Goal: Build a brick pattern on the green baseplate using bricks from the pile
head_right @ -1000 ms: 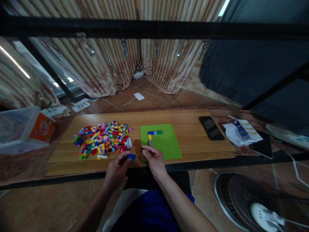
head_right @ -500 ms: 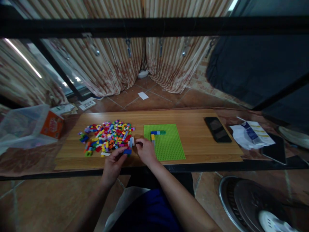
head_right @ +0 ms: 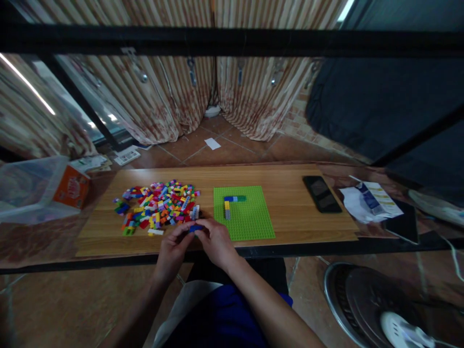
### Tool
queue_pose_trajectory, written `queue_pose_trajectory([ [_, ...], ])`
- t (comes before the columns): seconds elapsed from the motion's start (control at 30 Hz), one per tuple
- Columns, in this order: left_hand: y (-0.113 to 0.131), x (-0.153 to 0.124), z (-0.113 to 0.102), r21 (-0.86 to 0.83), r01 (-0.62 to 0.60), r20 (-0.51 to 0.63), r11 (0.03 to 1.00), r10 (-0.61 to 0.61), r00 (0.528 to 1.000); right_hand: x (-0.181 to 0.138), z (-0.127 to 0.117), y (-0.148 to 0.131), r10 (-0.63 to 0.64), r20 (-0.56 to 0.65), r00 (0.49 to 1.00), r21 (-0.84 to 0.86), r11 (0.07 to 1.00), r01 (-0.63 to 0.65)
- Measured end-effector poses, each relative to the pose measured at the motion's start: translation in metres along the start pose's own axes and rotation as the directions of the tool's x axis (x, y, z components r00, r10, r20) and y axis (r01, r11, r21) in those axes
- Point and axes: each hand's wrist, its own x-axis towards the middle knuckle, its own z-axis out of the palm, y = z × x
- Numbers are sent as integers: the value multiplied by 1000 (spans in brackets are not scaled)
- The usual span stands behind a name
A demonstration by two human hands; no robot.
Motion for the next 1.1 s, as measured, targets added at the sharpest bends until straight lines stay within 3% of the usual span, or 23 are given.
queue_pose_trajectory([
  [0.2, -6, -2, 14, 42, 16, 30, 999, -17, 999, -19, -45, 23, 48, -112, 993, -63, 996, -55],
  [0.33, -4, 4, 24, 208, -7, 65, 978, -7, 998, -14, -81, 49, 28, -254, 967, -271, 958, -99],
  [0.43, 5, 9, 36, 366, -88, 157, 926, 32, 987, -5, -90, 63, -30, -222, 974, -390, 919, -61],
  [0.53, 17, 12, 49, 543, -172, 236, 822, 47, 971, 1, -88, 70, -63, -203, 977, -447, 894, -36],
  [0.73, 31, 12, 69, 811, -277, 348, 516, -43, 937, 1, -87, 75, -94, -202, 975, -463, 886, -11],
  [0.87, 30, 12, 78, 856, -375, 427, 355, -79, 901, 1, -88, 76, -90, -212, 973, -453, 891, -16],
  [1.1, 26, 12, 87, 869, -438, 471, 230, -119, 874, 3, -88, 77, -84, -200, 976, -449, 894, -15],
])
